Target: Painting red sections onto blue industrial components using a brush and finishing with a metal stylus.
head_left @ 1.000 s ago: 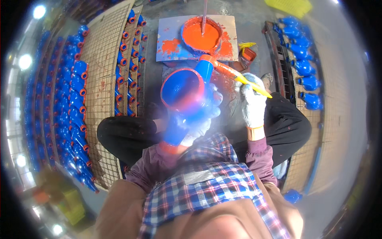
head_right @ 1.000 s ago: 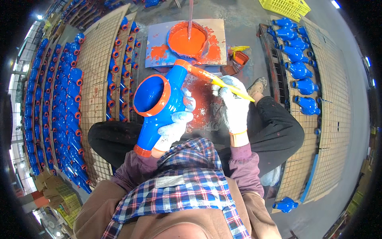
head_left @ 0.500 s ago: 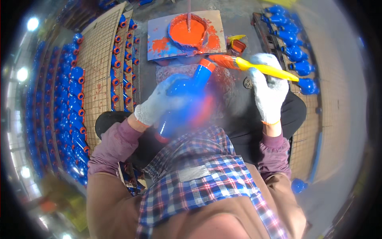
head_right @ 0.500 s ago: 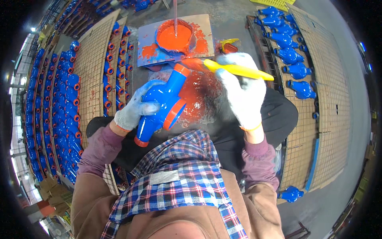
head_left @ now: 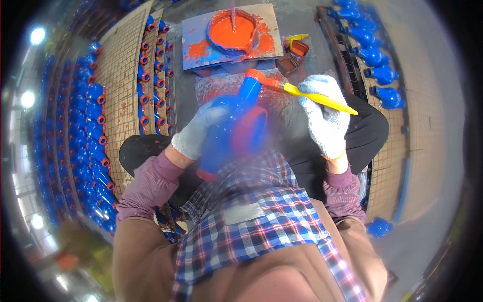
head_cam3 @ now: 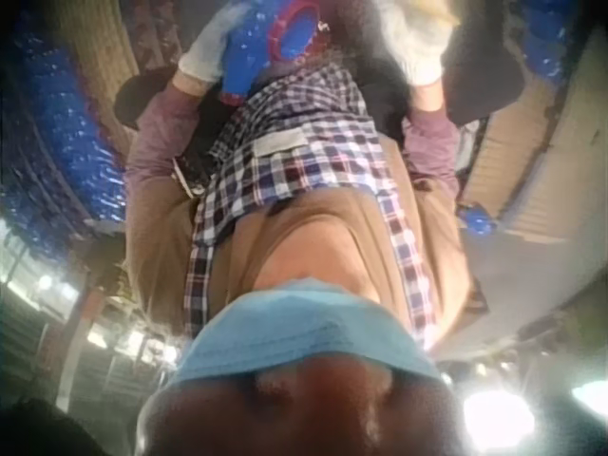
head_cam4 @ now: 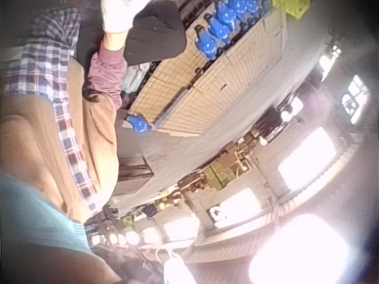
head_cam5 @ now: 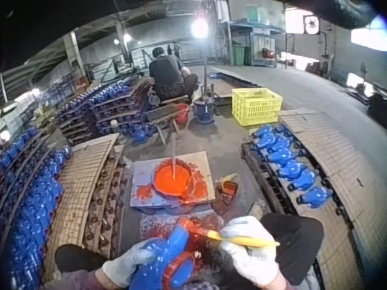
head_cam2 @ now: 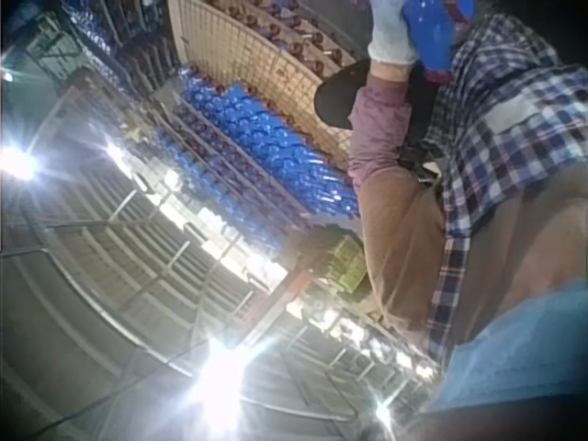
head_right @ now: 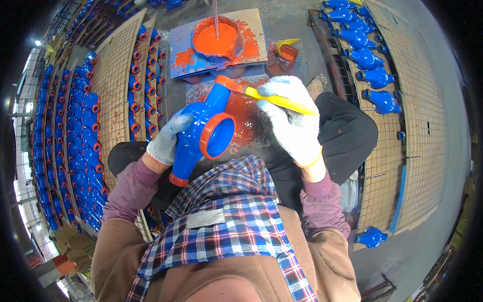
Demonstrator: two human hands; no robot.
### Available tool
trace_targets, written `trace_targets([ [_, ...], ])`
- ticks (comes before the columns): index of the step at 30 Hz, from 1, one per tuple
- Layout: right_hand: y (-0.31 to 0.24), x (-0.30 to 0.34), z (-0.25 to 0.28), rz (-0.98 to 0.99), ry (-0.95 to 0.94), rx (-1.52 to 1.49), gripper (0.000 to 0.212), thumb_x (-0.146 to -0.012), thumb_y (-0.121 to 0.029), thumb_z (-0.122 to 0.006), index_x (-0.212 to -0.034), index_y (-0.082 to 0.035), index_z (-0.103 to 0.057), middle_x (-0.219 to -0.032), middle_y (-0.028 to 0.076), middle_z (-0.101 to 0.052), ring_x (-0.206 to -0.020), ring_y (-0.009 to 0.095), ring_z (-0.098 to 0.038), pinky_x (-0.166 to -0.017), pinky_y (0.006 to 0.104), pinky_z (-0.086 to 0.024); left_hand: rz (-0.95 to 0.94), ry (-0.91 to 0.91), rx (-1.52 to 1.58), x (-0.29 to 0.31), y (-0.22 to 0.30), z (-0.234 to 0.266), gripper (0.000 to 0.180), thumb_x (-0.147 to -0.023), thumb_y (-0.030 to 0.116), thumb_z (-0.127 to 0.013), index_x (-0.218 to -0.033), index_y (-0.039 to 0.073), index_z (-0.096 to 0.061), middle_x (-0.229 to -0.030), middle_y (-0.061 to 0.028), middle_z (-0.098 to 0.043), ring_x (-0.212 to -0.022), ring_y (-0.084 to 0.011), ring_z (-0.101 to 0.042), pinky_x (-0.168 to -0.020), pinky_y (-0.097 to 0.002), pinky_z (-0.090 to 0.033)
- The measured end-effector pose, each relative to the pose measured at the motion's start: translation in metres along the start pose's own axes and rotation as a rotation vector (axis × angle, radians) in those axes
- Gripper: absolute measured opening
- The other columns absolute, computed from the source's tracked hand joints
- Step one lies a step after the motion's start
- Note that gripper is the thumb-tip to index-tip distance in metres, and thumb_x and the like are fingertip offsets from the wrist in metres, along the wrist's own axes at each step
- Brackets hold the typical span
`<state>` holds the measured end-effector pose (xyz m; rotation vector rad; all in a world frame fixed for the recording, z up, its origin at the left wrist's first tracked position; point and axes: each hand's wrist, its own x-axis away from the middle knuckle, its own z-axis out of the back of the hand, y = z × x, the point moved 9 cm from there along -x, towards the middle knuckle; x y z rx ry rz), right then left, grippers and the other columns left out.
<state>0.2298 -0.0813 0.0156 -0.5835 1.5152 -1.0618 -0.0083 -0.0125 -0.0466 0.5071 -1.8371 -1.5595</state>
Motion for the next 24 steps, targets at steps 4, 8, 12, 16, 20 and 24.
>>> trace_targets([
  [4, 0.018, 0.018, 0.001, -0.005, 0.1, -0.013, 0.029, -0.084, 0.013, -0.072, -0.111, 0.001, -0.072, -0.112, 0.011, -0.066, -0.106, 0.021, -0.066, -0.092, 0.0292, -0.052, 0.17, 0.216, 0.55, 0.007, -0.045, 0.003, 0.085, -0.093, 0.068, -0.056, -0.151, 0.008, -0.042, -0.137, -0.0213, -0.06, -0.102, -0.0369, -0.072, -0.064, -0.0477, -0.068],
  [8, 0.024, 0.023, 0.004, -0.029, 0.163, -0.052, 0.03, -0.085, 0.012, -0.071, -0.113, 0.0, -0.071, -0.113, 0.01, -0.066, -0.106, 0.02, -0.066, -0.093, 0.0299, -0.052, 0.14, 0.3, 0.928, 0.001, -0.076, -0.004, 0.088, -0.095, 0.067, -0.056, -0.153, 0.005, -0.036, -0.144, -0.0261, -0.052, -0.114, -0.0424, -0.066, -0.064, -0.0479, -0.067],
  [12, 0.016, 0.011, 0.007, -0.027, 0.171, -0.018, 0.031, -0.085, 0.012, -0.072, -0.113, 0.0, -0.071, -0.113, 0.01, -0.066, -0.107, 0.02, -0.066, -0.092, 0.0298, -0.053, 0.118, 0.217, 1.357, -0.004, -0.091, -0.015, 0.087, -0.098, 0.058, -0.061, -0.155, 0.0, -0.03, -0.148, -0.0309, -0.045, -0.11, -0.0476, -0.065, -0.062, -0.0462, -0.067],
  [16, 0.007, -0.003, 0.001, 0.021, 0.15, -0.035, 0.029, -0.086, 0.011, -0.073, -0.112, 0.0, -0.071, -0.113, 0.01, -0.066, -0.106, 0.02, -0.066, -0.091, 0.029, -0.053, 0.074, -0.083, 1.48, 0.001, -0.075, -0.028, 0.083, -0.098, 0.048, -0.064, -0.155, 0.0, -0.029, -0.143, -0.0312, -0.048, -0.095, -0.0444, -0.067, -0.059, -0.0435, -0.066],
  [20, 0.01, -0.004, -0.009, -0.001, 0.114, -0.047, 0.028, -0.087, 0.01, -0.072, -0.113, -0.001, -0.071, -0.114, 0.01, -0.066, -0.105, 0.019, -0.067, -0.091, 0.0289, -0.053, 0.122, -0.039, 1.588, 0.001, -0.071, -0.033, 0.085, -0.096, 0.046, -0.069, -0.154, -0.001, -0.03, -0.136, -0.029, -0.051, -0.09, -0.0402, -0.066, -0.054, -0.0417, -0.064],
  [24, 0.02, 0.004, -0.007, -0.102, 0.161, -0.052, 0.027, -0.088, 0.01, -0.071, -0.113, -0.001, -0.07, -0.114, 0.01, -0.066, -0.107, 0.018, -0.067, -0.092, 0.0289, -0.053, 0.175, -0.25, 1.714, 0.003, -0.038, -0.059, 0.084, -0.092, 0.043, -0.074, -0.151, -0.002, -0.034, -0.131, -0.0243, -0.052, -0.085, -0.031, -0.062, -0.057, -0.0376, -0.059],
])
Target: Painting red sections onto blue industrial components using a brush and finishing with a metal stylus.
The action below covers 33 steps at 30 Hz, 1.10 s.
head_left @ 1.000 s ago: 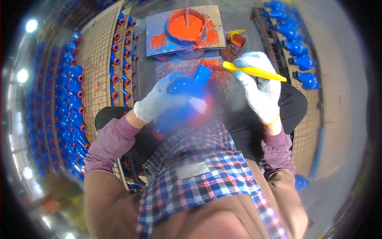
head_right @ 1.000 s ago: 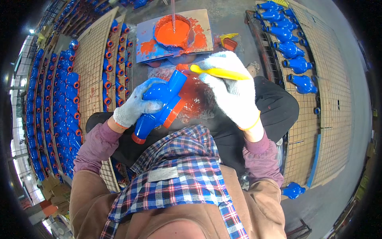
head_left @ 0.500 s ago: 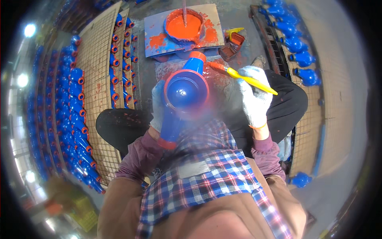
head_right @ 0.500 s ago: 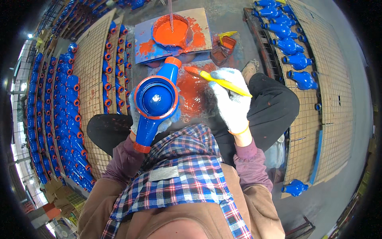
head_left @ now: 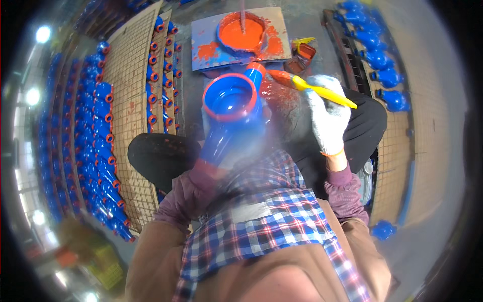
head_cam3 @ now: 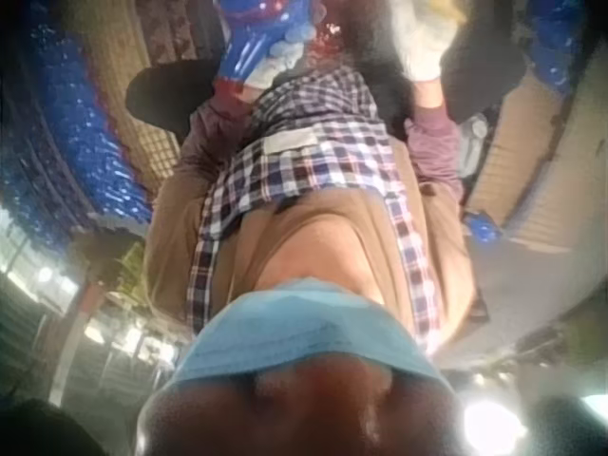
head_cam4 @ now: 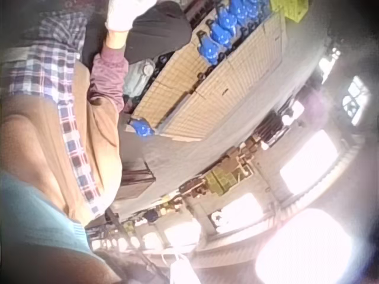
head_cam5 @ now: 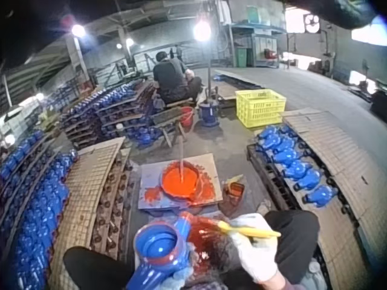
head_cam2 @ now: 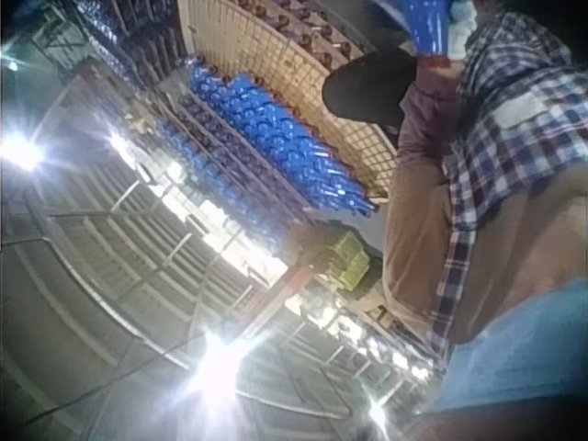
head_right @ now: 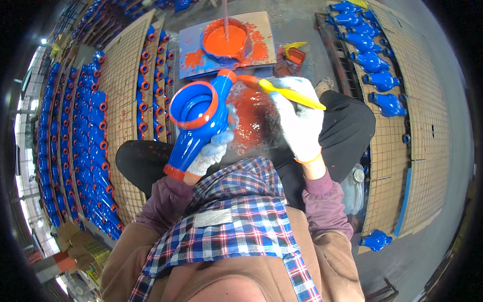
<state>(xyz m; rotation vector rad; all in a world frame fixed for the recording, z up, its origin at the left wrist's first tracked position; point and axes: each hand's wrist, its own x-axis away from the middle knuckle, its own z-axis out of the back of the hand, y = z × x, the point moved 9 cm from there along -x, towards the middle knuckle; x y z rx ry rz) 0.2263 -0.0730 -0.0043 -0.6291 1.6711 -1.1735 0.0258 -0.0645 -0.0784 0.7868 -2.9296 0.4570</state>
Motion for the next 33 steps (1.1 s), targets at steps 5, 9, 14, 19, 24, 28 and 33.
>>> trace_targets([
  [5, -0.006, 0.003, 0.005, 0.009, 0.021, 0.073, 0.029, -0.088, 0.013, -0.07, -0.114, 0.001, -0.069, -0.117, 0.008, -0.065, -0.11, 0.017, -0.065, -0.096, 0.0279, -0.052, -0.19, 0.106, -0.1, 0.001, 0.016, -0.018, 0.087, -0.088, 0.044, -0.078, -0.149, -0.002, -0.037, -0.136, -0.0172, -0.049, -0.086, -0.0233, -0.053, -0.066, -0.034, -0.051],
  [9, -0.012, 0.0, 0.001, 0.025, -0.007, 0.132, 0.03, -0.087, 0.013, -0.071, -0.114, 0.001, -0.069, -0.117, 0.008, -0.064, -0.11, 0.017, -0.064, -0.097, 0.0278, -0.051, 0.036, 0.023, -0.036, -0.007, 0.025, -0.032, 0.092, -0.087, 0.056, -0.075, -0.148, -0.002, -0.038, -0.129, -0.0191, -0.053, -0.089, -0.0276, -0.059, -0.073, -0.0357, -0.057],
  [14, -0.023, -0.01, -0.013, 0.119, -0.07, 0.151, 0.03, -0.086, 0.014, -0.073, -0.112, 0.0, -0.071, -0.114, 0.009, -0.065, -0.105, 0.018, -0.065, -0.094, 0.0281, -0.051, -0.11, 0.008, -0.35, -0.016, 0.082, -0.045, 0.096, -0.087, 0.068, -0.068, -0.15, 0.002, -0.04, -0.13, -0.0271, -0.056, -0.097, -0.0359, -0.067, -0.075, -0.0416, -0.065],
  [19, -0.032, -0.026, -0.036, 0.263, -0.096, 0.277, 0.025, -0.087, 0.011, -0.074, -0.11, 0.001, -0.072, -0.107, 0.009, -0.067, -0.101, 0.019, -0.066, -0.09, 0.0289, -0.053, -0.329, 0.079, -1.067, -0.025, 0.146, -0.083, 0.092, -0.089, 0.073, -0.061, -0.149, 0.005, -0.044, -0.122, -0.0271, -0.063, -0.084, -0.0354, -0.07, -0.063, -0.0383, -0.065],
  [24, 0.02, -0.065, -0.037, 0.075, 0.118, 0.06, 0.02, -0.091, 0.002, -0.075, -0.11, 0.002, -0.071, -0.108, 0.009, -0.069, -0.1, 0.015, -0.066, -0.088, 0.0291, -0.053, -0.427, 0.15, -0.777, -0.019, 0.173, -0.087, 0.083, -0.091, 0.073, -0.055, -0.139, 0.006, -0.053, -0.109, -0.024, -0.068, -0.069, -0.0305, -0.069, -0.052, -0.0352, -0.061],
  [28, 0.081, -0.102, -0.041, 0.001, 0.14, 0.191, 0.019, -0.096, -0.009, -0.073, -0.111, -0.001, -0.067, -0.099, 0.006, -0.069, -0.085, 0.011, -0.064, -0.075, 0.0269, -0.054, -0.481, 0.22, -0.596, 0.003, 0.179, -0.078, 0.086, -0.092, 0.072, -0.054, -0.14, 0.0, -0.05, -0.111, -0.0256, -0.067, -0.071, -0.0306, -0.071, -0.053, -0.0363, -0.064],
  [33, 0.139, -0.125, -0.06, -0.086, 0.131, 0.234, 0.016, -0.095, -0.011, -0.072, -0.106, -0.001, -0.066, -0.093, 0.006, -0.069, -0.077, 0.013, -0.063, -0.07, 0.0292, -0.052, -0.374, 0.019, -0.61, 0.009, 0.168, -0.101, 0.063, -0.1, 0.063, -0.046, -0.131, 0.009, -0.057, -0.11, -0.0171, -0.071, -0.082, -0.0319, -0.074, -0.061, -0.0415, -0.064],
])
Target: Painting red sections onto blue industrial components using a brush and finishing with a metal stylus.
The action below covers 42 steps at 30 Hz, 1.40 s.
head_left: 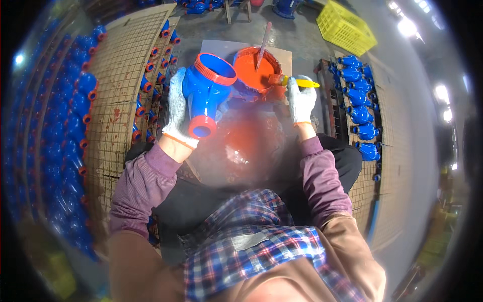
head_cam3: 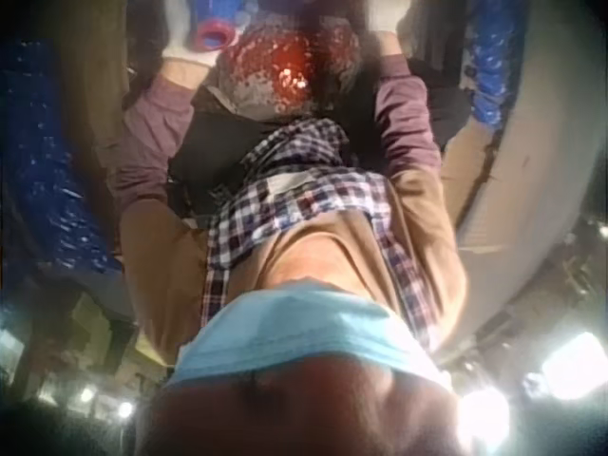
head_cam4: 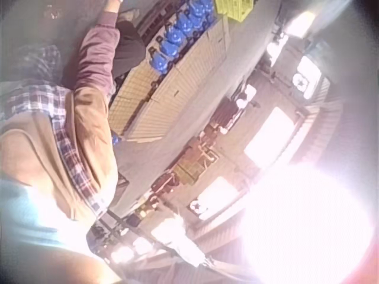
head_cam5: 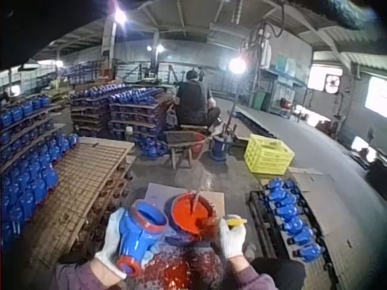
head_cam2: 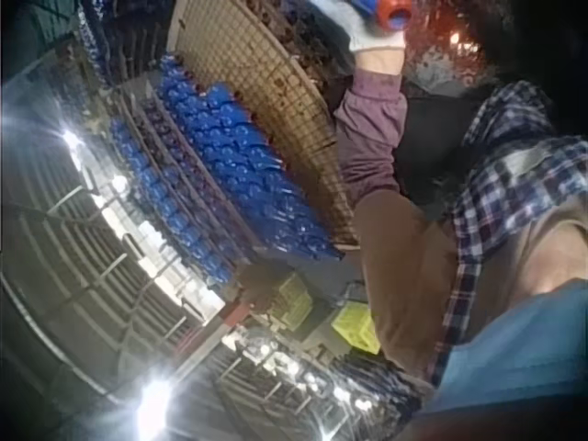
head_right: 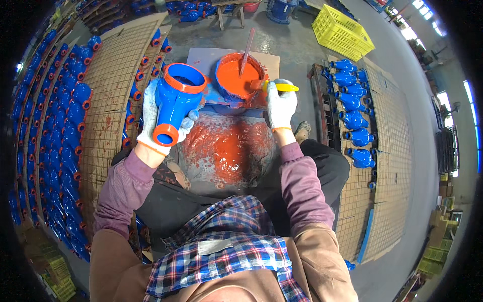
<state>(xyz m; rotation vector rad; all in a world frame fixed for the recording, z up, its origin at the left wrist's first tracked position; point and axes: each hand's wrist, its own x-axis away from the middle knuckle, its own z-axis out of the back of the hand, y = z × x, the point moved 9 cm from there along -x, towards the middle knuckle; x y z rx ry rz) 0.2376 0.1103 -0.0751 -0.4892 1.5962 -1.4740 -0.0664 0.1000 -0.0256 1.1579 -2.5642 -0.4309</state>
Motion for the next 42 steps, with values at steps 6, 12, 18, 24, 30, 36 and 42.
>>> trace_targets([
  [6, -0.027, -0.015, -0.03, 0.181, -0.173, 0.727, 0.03, -0.091, -0.03, -0.07, -0.106, -0.004, -0.068, -0.091, 0.02, -0.073, -0.085, 0.037, -0.072, -0.076, 0.0447, -0.056, -0.038, 0.131, 0.052, 0.0, 0.002, 0.0, 0.061, -0.102, 0.061, -0.043, -0.127, 0.008, -0.06, -0.101, -0.0174, -0.073, -0.074, -0.0315, -0.073, -0.061, -0.0407, -0.063],
  [12, -0.044, -0.036, -0.057, 0.172, -0.31, 0.95, 0.039, -0.089, -0.036, -0.068, -0.105, 0.0, -0.067, -0.092, 0.025, -0.072, -0.089, 0.044, -0.07, -0.08, 0.0501, -0.055, -0.016, 0.057, -0.002, -0.01, 0.002, -0.009, 0.067, -0.1, 0.065, -0.042, -0.125, 0.006, -0.061, -0.097, -0.0184, -0.073, -0.071, -0.0311, -0.072, -0.06, -0.0415, -0.062],
  [18, -0.055, -0.043, -0.023, 0.088, -0.319, 0.776, 0.038, -0.088, -0.034, -0.067, -0.107, -0.001, -0.067, -0.1, 0.026, -0.072, -0.097, 0.043, -0.07, -0.086, 0.0475, -0.055, -0.046, 0.008, -0.046, -0.019, 0.006, -0.011, 0.071, -0.097, 0.069, -0.045, -0.127, 0.006, -0.059, -0.098, -0.0189, -0.072, -0.076, -0.0324, -0.073, -0.06, -0.0423, -0.062],
  [24, -0.088, -0.047, 0.056, -0.122, -0.336, 0.432, 0.034, -0.098, -0.032, -0.068, -0.105, 0.001, -0.07, -0.091, 0.007, -0.074, -0.076, 0.015, -0.066, -0.068, 0.0322, -0.054, -0.075, -0.04, 0.021, -0.024, 0.02, -0.011, 0.089, -0.091, 0.072, -0.057, -0.139, -0.002, -0.05, -0.104, -0.024, -0.066, -0.068, -0.0326, -0.069, -0.055, -0.0376, -0.063],
  [30, -0.058, -0.075, 0.132, -0.306, -0.185, 0.343, 0.031, -0.099, -0.036, -0.07, -0.098, -0.005, -0.074, -0.079, 0.003, -0.072, -0.06, 0.012, -0.062, -0.055, 0.0274, -0.048, -0.167, 0.009, -0.121, -0.002, 0.033, -0.011, 0.081, -0.093, 0.07, -0.056, -0.134, 0.001, -0.055, -0.101, -0.0222, -0.068, -0.072, -0.0331, -0.072, -0.057, -0.0379, -0.065],
  [36, 0.071, -0.027, 0.155, -0.534, -0.044, -0.053, 0.029, -0.102, -0.034, -0.067, -0.094, -0.007, -0.07, -0.074, 0.004, -0.068, -0.055, 0.01, -0.057, -0.05, 0.0239, -0.043, -0.196, 0.248, -0.125, 0.008, 0.033, -0.005, 0.072, -0.096, 0.066, -0.051, -0.131, 0.004, -0.058, -0.1, -0.0208, -0.071, -0.07, -0.0326, -0.073, -0.054, -0.0367, -0.065],
  [42, 0.154, -0.007, 0.103, -0.781, -0.005, -0.515, 0.023, -0.106, -0.029, -0.063, -0.106, -0.006, -0.064, -0.078, 0.005, -0.067, -0.056, 0.008, -0.057, -0.047, 0.02, -0.046, -0.207, 0.274, -0.13, 0.003, 0.031, -0.011, 0.07, -0.098, 0.062, -0.05, -0.139, 0.005, -0.051, -0.108, -0.0222, -0.07, -0.076, -0.0369, -0.075, -0.058, -0.0414, -0.067],
])
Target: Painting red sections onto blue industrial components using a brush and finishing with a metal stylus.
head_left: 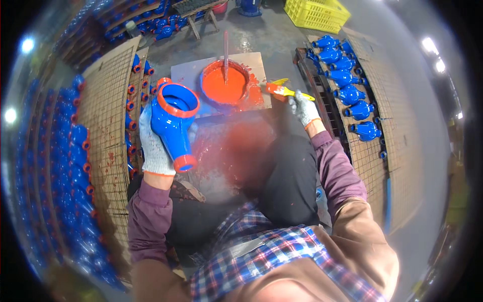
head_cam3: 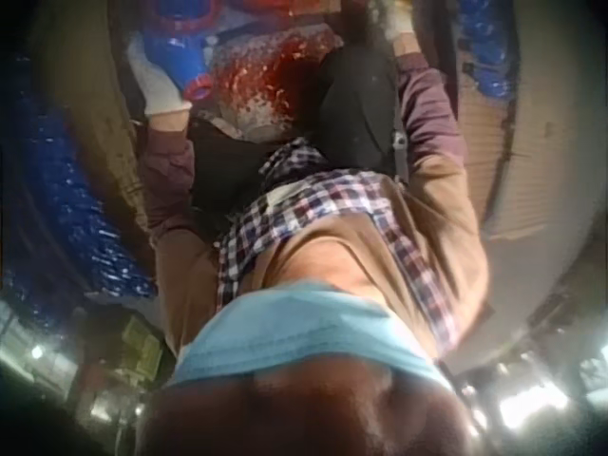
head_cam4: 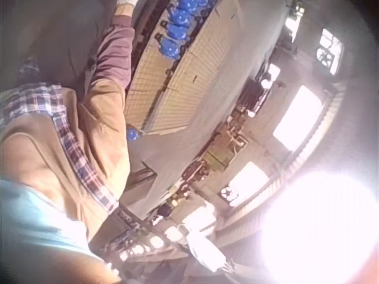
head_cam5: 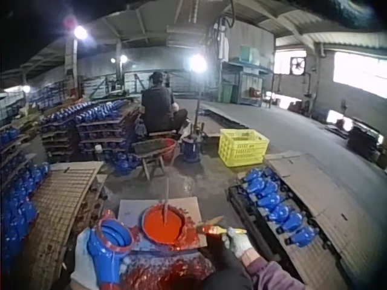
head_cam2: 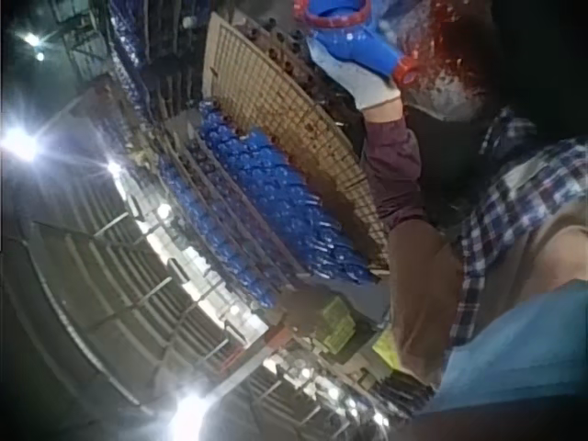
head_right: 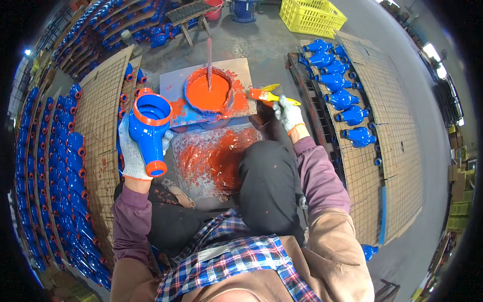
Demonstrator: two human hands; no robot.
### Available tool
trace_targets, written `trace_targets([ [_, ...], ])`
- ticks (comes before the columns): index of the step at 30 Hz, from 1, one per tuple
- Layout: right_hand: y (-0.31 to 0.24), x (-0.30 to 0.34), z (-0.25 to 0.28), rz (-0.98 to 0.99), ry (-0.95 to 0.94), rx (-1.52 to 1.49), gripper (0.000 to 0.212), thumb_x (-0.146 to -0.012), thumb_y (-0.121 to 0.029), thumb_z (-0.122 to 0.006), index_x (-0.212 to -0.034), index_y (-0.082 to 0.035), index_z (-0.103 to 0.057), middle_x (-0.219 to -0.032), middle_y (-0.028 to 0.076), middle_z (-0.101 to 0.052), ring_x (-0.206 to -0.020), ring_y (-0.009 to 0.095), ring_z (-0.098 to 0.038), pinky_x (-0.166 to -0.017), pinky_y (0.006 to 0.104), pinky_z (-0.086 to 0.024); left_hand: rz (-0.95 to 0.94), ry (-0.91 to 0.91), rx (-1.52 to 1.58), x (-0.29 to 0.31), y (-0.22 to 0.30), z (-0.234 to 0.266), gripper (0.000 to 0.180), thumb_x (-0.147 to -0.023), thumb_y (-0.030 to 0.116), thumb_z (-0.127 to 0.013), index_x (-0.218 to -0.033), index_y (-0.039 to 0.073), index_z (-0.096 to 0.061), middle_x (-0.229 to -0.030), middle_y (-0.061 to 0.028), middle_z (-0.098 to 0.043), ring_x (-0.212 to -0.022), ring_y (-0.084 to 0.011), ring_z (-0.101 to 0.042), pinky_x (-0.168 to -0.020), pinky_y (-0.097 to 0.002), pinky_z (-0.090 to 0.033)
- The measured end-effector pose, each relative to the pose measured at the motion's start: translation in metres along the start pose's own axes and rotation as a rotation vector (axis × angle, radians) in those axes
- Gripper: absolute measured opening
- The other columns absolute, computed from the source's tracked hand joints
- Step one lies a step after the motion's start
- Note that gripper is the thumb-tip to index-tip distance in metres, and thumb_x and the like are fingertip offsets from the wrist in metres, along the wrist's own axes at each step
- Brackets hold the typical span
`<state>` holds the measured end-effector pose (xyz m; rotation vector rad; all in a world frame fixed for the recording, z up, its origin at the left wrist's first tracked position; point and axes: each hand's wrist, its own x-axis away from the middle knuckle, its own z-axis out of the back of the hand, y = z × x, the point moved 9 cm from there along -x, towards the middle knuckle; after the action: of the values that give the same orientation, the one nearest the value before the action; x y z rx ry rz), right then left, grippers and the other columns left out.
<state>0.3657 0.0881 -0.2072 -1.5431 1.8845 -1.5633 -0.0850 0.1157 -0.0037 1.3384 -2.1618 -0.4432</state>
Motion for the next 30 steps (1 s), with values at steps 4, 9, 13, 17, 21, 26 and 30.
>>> trace_targets([
  [4, 0.027, -0.024, -0.018, -0.049, -0.06, -0.069, 0.023, -0.105, -0.029, -0.064, -0.112, -0.007, -0.064, -0.083, 0.004, -0.067, -0.061, 0.01, -0.059, -0.05, 0.0208, -0.047, 0.057, -0.029, -0.002, -0.009, -0.007, -0.005, 0.06, -0.101, 0.056, -0.048, -0.14, 0.011, -0.052, -0.121, -0.0162, -0.068, -0.092, -0.0337, -0.074, -0.067, -0.0448, -0.067],
  [9, 0.038, -0.026, -0.041, -0.06, -0.026, -0.085, 0.017, -0.103, -0.026, -0.067, -0.104, -0.009, -0.067, -0.076, 0.002, -0.065, -0.056, 0.01, -0.054, -0.046, 0.0234, -0.041, 0.038, 0.209, -0.21, -0.008, -0.008, 0.018, 0.079, -0.098, 0.069, -0.041, -0.14, 0.004, -0.052, -0.105, -0.0228, -0.072, -0.073, -0.0326, -0.073, -0.056, -0.0413, -0.065],
  [13, 0.026, 0.018, -0.022, -0.092, -0.045, 0.009, 0.022, -0.101, -0.029, -0.068, -0.091, -0.009, -0.071, -0.074, 0.0, -0.064, -0.054, 0.009, -0.052, -0.046, 0.0244, -0.038, 0.159, 0.122, -0.395, 0.002, -0.012, -0.001, 0.081, -0.096, 0.067, -0.044, -0.138, -0.002, -0.051, -0.099, -0.0242, -0.07, -0.067, -0.0329, -0.072, -0.055, -0.0404, -0.063],
  [17, -0.029, 0.096, 0.084, -0.06, -0.026, 0.346, 0.026, -0.102, -0.029, -0.068, -0.094, -0.005, -0.072, -0.076, 0.0, -0.066, -0.06, 0.007, -0.055, -0.05, 0.0231, -0.041, 0.623, -0.38, -0.078, 0.024, -0.064, -0.077, 0.073, -0.099, 0.042, -0.061, -0.154, 0.001, -0.037, -0.132, -0.029, -0.059, -0.094, -0.042, -0.07, -0.082, -0.0477, -0.064],
  [21, -0.07, 0.184, 0.185, -0.037, 0.036, 0.543, 0.024, -0.103, -0.025, -0.064, -0.104, -0.002, -0.07, -0.078, 0.001, -0.065, -0.062, 0.006, -0.055, -0.053, 0.0218, -0.043, 0.576, -0.414, -0.036, 0.012, -0.089, -0.119, 0.074, -0.101, 0.033, -0.062, -0.16, 0.006, -0.027, -0.15, -0.0259, -0.044, -0.112, -0.0409, -0.062, -0.099, -0.05, -0.055],
  [26, -0.05, 0.31, 0.274, -0.304, 0.264, 0.52, 0.021, -0.101, -0.024, -0.067, -0.104, -0.004, -0.071, -0.078, 0.002, -0.068, -0.059, 0.006, -0.058, -0.05, 0.0217, -0.043, 0.621, -0.513, 0.043, -0.005, -0.127, -0.129, 0.07, -0.104, 0.032, -0.057, -0.162, 0.01, -0.024, -0.141, -0.0219, -0.048, -0.117, -0.0394, -0.059, -0.101, -0.0504, -0.051],
  [30, 0.038, 0.383, 0.3, -0.522, 0.278, 0.552, 0.026, -0.099, -0.029, -0.068, -0.103, -0.004, -0.074, -0.075, 0.005, -0.07, -0.059, 0.012, -0.062, -0.053, 0.0258, -0.049, 0.796, -0.424, 0.078, -0.017, -0.135, -0.115, 0.077, -0.096, 0.023, -0.067, -0.162, 0.01, -0.029, -0.155, -0.0193, -0.038, -0.127, -0.0382, -0.053, -0.103, -0.0487, -0.053],
])
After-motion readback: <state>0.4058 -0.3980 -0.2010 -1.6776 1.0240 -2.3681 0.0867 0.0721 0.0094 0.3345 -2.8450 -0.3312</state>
